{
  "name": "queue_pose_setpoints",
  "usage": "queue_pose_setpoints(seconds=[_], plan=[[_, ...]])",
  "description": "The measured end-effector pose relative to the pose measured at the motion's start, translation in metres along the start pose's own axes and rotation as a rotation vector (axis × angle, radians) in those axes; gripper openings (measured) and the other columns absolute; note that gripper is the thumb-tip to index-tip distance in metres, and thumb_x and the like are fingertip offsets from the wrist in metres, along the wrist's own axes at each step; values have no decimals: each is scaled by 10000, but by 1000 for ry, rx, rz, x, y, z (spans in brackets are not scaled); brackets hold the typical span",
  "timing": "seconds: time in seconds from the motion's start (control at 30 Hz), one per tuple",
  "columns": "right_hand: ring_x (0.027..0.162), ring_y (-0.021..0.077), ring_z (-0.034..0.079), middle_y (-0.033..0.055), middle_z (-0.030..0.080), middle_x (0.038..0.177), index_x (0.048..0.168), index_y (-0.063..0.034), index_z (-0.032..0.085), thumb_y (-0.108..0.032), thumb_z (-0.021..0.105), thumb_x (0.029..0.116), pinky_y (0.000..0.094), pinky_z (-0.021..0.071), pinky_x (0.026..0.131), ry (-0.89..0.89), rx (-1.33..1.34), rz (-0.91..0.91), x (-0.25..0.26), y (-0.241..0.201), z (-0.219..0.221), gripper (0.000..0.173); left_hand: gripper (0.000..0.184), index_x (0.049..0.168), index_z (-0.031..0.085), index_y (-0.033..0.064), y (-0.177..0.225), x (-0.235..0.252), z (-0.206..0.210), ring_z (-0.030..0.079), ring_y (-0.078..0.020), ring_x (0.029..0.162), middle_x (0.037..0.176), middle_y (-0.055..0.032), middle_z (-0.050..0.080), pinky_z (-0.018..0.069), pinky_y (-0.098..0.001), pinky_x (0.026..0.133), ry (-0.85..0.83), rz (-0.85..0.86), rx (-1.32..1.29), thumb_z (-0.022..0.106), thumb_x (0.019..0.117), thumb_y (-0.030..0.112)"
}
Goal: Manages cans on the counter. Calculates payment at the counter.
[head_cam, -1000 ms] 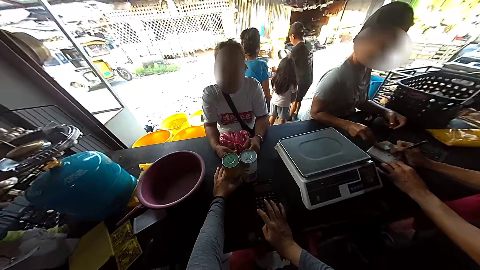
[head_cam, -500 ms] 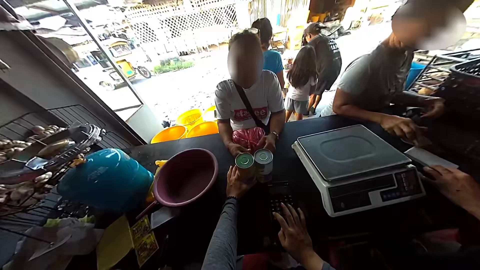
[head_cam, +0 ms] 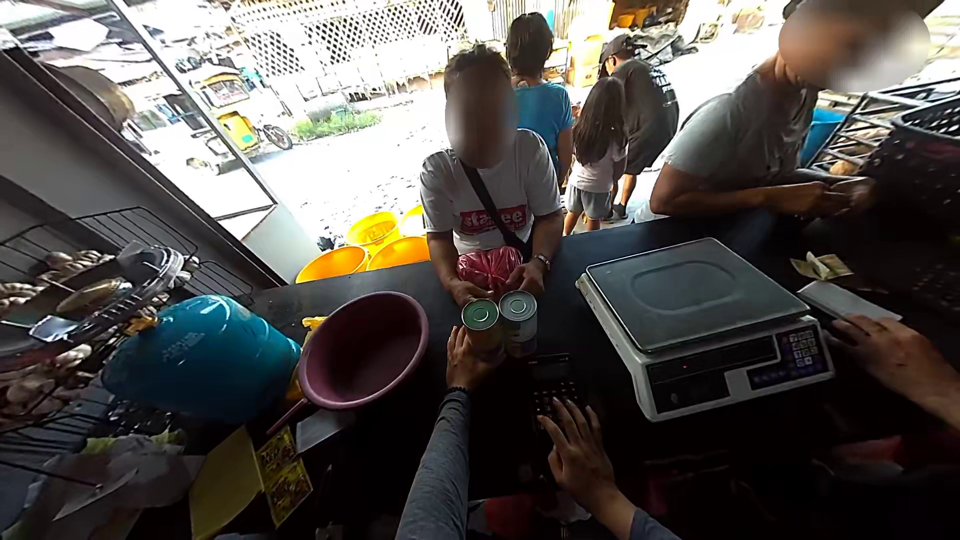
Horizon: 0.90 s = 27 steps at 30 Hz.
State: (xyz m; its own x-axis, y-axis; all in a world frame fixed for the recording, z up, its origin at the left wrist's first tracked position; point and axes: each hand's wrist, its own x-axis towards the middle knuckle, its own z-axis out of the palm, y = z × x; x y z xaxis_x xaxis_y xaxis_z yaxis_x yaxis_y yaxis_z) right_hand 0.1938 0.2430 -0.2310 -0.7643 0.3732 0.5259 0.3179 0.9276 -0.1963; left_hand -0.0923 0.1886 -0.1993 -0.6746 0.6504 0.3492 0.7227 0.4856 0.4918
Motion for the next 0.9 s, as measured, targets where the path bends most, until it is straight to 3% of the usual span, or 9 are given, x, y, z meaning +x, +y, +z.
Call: queue_pose_setpoints(seconds=[0.67, 0.9], plan=[[1324, 398, 561, 135, 627, 1405, 1247, -239, 736, -237, 500, 875, 643, 351, 1108, 8, -1, 4, 1, -1, -2, 441, 874, 1362, 633, 33, 1, 1, -3, 418, -371, 1457, 1453, -165, 583, 193, -469, 1266, -39, 0, 26, 779, 736, 626], [1321, 400, 566, 143, 631, 1398, 1243, -226, 741, -237, 517, 871, 650, 354, 1107, 15, 18, 9, 3, 0, -4, 435, 873, 1352, 641, 23, 1, 2, 0, 431, -396, 1442, 1448, -184, 583, 226, -494, 1254, -14, 6, 25, 780, 734, 624]])
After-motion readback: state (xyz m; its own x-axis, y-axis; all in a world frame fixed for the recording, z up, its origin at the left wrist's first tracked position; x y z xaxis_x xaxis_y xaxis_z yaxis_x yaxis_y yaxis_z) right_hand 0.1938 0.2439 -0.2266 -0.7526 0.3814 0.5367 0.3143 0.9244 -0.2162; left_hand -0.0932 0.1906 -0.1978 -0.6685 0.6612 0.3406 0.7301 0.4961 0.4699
